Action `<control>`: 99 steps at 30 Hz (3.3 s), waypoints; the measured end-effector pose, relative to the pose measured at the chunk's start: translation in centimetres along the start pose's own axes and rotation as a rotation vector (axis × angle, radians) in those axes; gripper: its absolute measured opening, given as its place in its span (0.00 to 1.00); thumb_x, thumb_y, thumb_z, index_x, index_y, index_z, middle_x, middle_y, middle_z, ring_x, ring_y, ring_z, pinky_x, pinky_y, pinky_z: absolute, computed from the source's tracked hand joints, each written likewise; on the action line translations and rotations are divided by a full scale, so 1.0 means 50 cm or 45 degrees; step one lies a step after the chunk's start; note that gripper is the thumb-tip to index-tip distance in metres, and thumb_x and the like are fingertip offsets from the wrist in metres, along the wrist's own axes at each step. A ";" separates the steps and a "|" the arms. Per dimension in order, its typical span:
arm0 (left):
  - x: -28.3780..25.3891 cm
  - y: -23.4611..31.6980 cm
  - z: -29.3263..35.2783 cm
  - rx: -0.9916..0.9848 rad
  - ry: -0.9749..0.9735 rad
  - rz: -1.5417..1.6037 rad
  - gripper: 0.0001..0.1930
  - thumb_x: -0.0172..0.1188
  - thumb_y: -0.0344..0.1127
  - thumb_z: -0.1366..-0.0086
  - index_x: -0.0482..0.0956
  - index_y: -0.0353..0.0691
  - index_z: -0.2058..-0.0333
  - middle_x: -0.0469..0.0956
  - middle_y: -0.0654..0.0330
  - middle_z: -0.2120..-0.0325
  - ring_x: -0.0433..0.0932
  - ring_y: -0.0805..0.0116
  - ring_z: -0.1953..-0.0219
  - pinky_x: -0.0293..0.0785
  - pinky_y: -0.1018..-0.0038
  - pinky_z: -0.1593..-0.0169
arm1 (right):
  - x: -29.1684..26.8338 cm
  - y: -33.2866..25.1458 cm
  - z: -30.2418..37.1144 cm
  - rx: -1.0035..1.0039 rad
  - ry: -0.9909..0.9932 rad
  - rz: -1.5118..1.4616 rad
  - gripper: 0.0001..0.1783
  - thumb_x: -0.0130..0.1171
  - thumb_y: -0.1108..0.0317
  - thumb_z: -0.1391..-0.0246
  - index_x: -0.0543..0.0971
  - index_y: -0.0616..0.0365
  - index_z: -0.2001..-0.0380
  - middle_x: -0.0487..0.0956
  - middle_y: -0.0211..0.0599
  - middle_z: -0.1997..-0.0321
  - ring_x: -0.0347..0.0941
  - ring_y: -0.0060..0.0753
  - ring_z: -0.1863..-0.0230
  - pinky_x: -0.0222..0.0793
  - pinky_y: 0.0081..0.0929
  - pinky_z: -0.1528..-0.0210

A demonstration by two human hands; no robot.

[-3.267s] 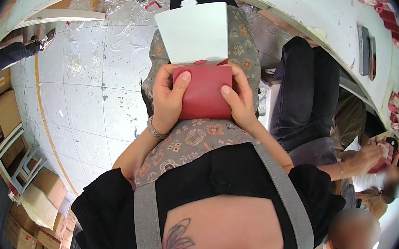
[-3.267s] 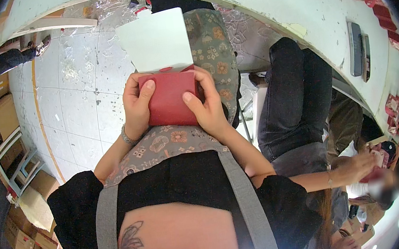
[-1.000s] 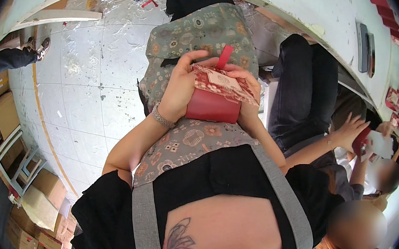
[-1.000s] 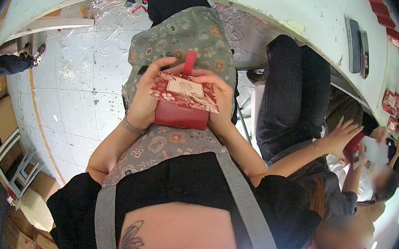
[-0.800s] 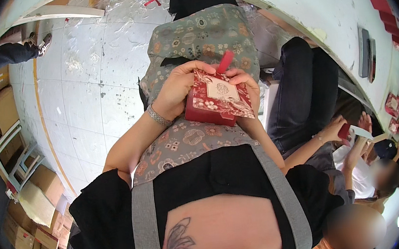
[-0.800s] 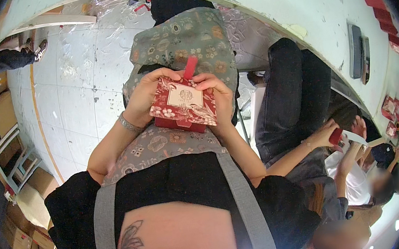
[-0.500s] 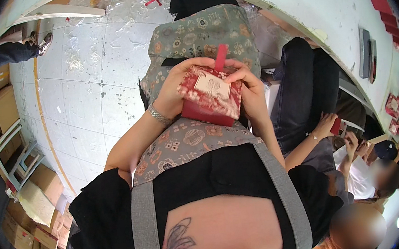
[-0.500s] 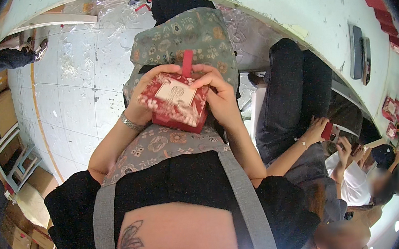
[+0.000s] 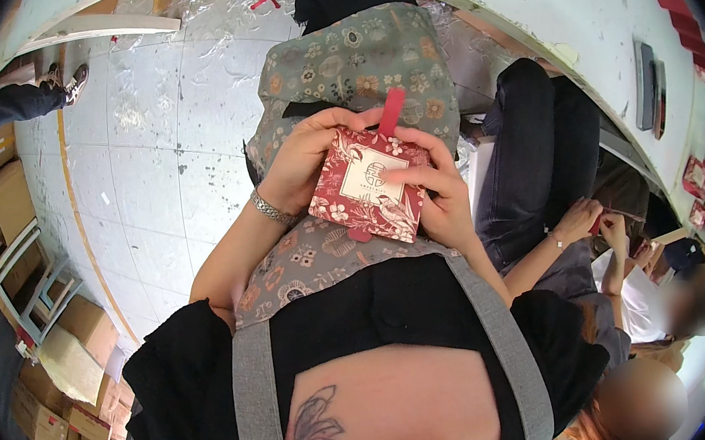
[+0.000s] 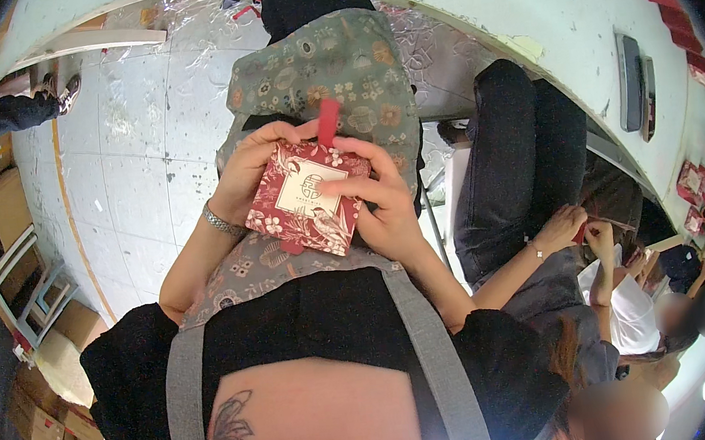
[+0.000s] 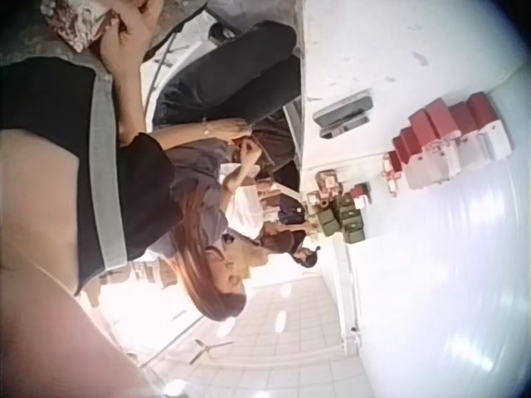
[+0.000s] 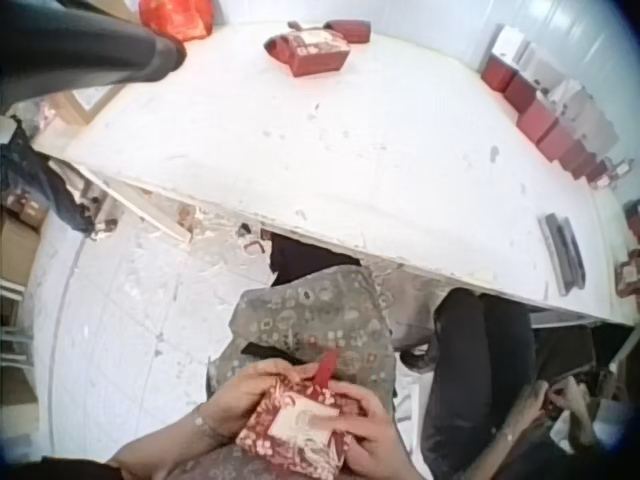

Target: The person assembles small red decorative boxes by inserting white inserts and sealing the lids with patterned paper. They repeatedly open and close the boxes to check fit, then place finished units on the table. The workspace is cluttered with red paper scraps and packaging materials.

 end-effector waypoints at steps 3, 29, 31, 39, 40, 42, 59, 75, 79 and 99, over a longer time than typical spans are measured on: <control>-0.017 -0.008 -0.011 -0.012 -0.080 -0.102 0.10 0.42 0.23 0.36 0.75 0.35 0.67 0.71 0.47 0.50 0.77 0.63 0.56 0.75 0.71 0.52 | -0.002 0.034 0.010 -0.049 0.069 -0.172 0.10 0.57 0.78 0.53 0.83 0.54 0.68 0.68 0.41 0.47 0.66 0.40 0.45 0.61 0.31 0.44; 0.010 0.079 -0.015 0.595 -0.101 -1.345 0.32 0.74 0.40 0.60 0.69 0.43 0.56 0.61 0.55 0.47 0.63 0.63 0.44 0.58 0.69 0.42 | -0.017 0.028 -0.090 0.058 0.029 -0.252 0.17 0.57 0.67 0.55 0.77 0.55 0.58 0.60 0.46 0.37 0.54 0.44 0.35 0.48 0.38 0.35; 0.025 0.090 -0.002 0.709 -0.099 -1.343 0.28 0.74 0.38 0.59 0.70 0.43 0.58 0.62 0.56 0.48 0.64 0.62 0.45 0.60 0.69 0.43 | -0.016 -0.038 -0.086 -0.280 -0.011 0.473 0.30 0.70 0.60 0.66 0.76 0.47 0.54 0.61 0.43 0.36 0.51 0.49 0.33 0.46 0.42 0.35; 0.104 0.111 0.036 0.803 -0.010 -1.510 0.17 0.73 0.33 0.58 0.78 0.44 0.67 0.64 0.60 0.51 0.67 0.64 0.48 0.64 0.70 0.45 | -0.045 -0.062 -0.130 -0.306 -0.249 0.087 0.23 0.71 0.64 0.65 0.80 0.49 0.59 0.72 0.35 0.44 0.60 0.46 0.38 0.57 0.42 0.40; 0.113 0.114 0.040 0.835 0.016 -1.532 0.18 0.73 0.33 0.59 0.78 0.44 0.67 0.64 0.60 0.52 0.67 0.64 0.48 0.64 0.70 0.46 | -0.051 -0.082 -0.137 -0.316 -0.307 0.103 0.20 0.69 0.66 0.62 0.81 0.51 0.60 0.74 0.35 0.46 0.63 0.45 0.40 0.60 0.39 0.42; 0.129 0.119 0.048 0.899 0.069 -1.576 0.19 0.74 0.34 0.60 0.79 0.45 0.66 0.65 0.60 0.53 0.67 0.65 0.49 0.65 0.71 0.46 | -0.046 -0.082 -0.145 -0.338 -0.244 0.159 0.19 0.68 0.67 0.60 0.81 0.51 0.60 0.75 0.36 0.48 0.64 0.44 0.41 0.61 0.38 0.42; 0.160 0.118 0.079 1.011 0.052 -1.726 0.30 0.76 0.38 0.64 0.73 0.44 0.60 0.61 0.58 0.53 0.64 0.61 0.48 0.63 0.69 0.45 | -0.033 -0.125 -0.125 -0.271 -0.097 0.093 0.13 0.63 0.72 0.54 0.82 0.56 0.61 0.79 0.37 0.53 0.66 0.43 0.43 0.61 0.36 0.42; 0.121 0.121 0.054 0.782 0.068 -1.540 0.25 0.75 0.37 0.60 0.74 0.44 0.62 0.63 0.57 0.52 0.65 0.63 0.48 0.64 0.70 0.46 | -0.029 -0.100 -0.130 -0.376 -0.232 0.349 0.16 0.61 0.72 0.53 0.80 0.54 0.57 0.76 0.37 0.49 0.65 0.43 0.43 0.59 0.38 0.42; 0.113 0.119 0.044 0.700 -0.025 -1.398 0.22 0.75 0.37 0.59 0.75 0.45 0.65 0.63 0.57 0.49 0.66 0.65 0.47 0.64 0.71 0.46 | -0.027 -0.098 -0.125 -0.534 -0.201 0.420 0.18 0.62 0.74 0.57 0.81 0.53 0.58 0.77 0.37 0.50 0.68 0.43 0.46 0.62 0.38 0.44; 0.107 0.100 0.050 0.686 -0.171 -1.321 0.12 0.73 0.33 0.56 0.79 0.45 0.72 0.57 0.55 0.41 0.63 0.64 0.43 0.60 0.70 0.42 | -0.017 -0.068 -0.106 -0.546 -0.114 0.203 0.14 0.69 0.76 0.66 0.81 0.55 0.71 0.80 0.30 0.62 0.72 0.37 0.56 0.65 0.33 0.51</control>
Point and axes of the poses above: each hand's wrist, its own z-axis away from the middle knuckle, its own x-axis out of the palm, y = z × x, the point moved 3 cm from there along -z, towards the middle knuckle
